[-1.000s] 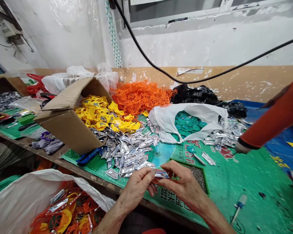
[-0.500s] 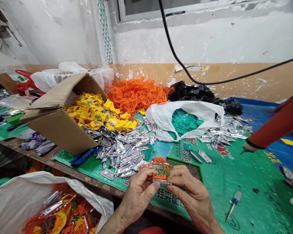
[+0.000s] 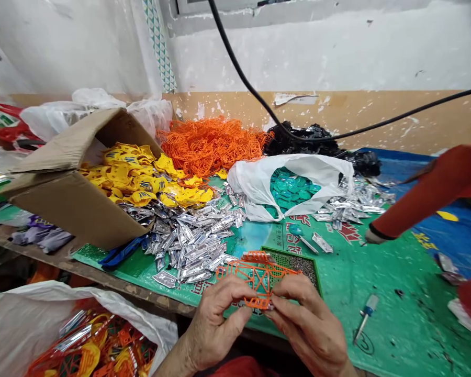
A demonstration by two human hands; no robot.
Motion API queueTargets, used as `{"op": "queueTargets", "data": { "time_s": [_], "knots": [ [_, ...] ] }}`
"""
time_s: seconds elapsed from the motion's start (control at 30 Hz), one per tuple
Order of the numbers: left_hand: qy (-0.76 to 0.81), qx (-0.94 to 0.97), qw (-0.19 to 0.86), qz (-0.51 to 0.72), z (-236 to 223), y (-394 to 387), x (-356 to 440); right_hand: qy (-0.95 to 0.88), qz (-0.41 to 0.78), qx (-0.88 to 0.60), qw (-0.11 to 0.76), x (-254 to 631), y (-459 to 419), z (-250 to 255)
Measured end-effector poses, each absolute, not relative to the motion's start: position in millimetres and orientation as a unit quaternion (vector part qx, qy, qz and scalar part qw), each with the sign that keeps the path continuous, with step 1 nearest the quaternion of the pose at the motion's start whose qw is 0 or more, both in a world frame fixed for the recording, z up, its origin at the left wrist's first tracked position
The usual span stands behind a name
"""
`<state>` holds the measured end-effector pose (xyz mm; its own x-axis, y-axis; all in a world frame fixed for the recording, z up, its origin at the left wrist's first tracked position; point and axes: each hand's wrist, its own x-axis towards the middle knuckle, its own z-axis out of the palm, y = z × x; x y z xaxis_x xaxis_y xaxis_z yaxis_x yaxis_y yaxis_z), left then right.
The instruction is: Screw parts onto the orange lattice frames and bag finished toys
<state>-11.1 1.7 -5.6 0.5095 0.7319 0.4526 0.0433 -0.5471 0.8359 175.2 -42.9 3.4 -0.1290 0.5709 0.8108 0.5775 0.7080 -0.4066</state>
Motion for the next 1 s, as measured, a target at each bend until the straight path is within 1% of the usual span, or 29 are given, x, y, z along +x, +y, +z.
{"op": "queueTargets", "data": {
  "time_s": [0.43, 0.8, 1.0],
  "knots": [
    [0.190, 0.779, 0.382, 0.460, -10, 4, -10, -0.768, -0.040, -0.372, 0.520, 173, -46, 1],
    [0.175, 0.791, 0.398, 0.431, -7, 8, -11, -0.759, -0.037, -0.394, 0.517, 171, -50, -3],
    [0.184, 0.791, 0.408, 0.418, -6, 9, -13, -0.767, -0.047, -0.407, 0.493, 169, -47, -8]
  ]
}}
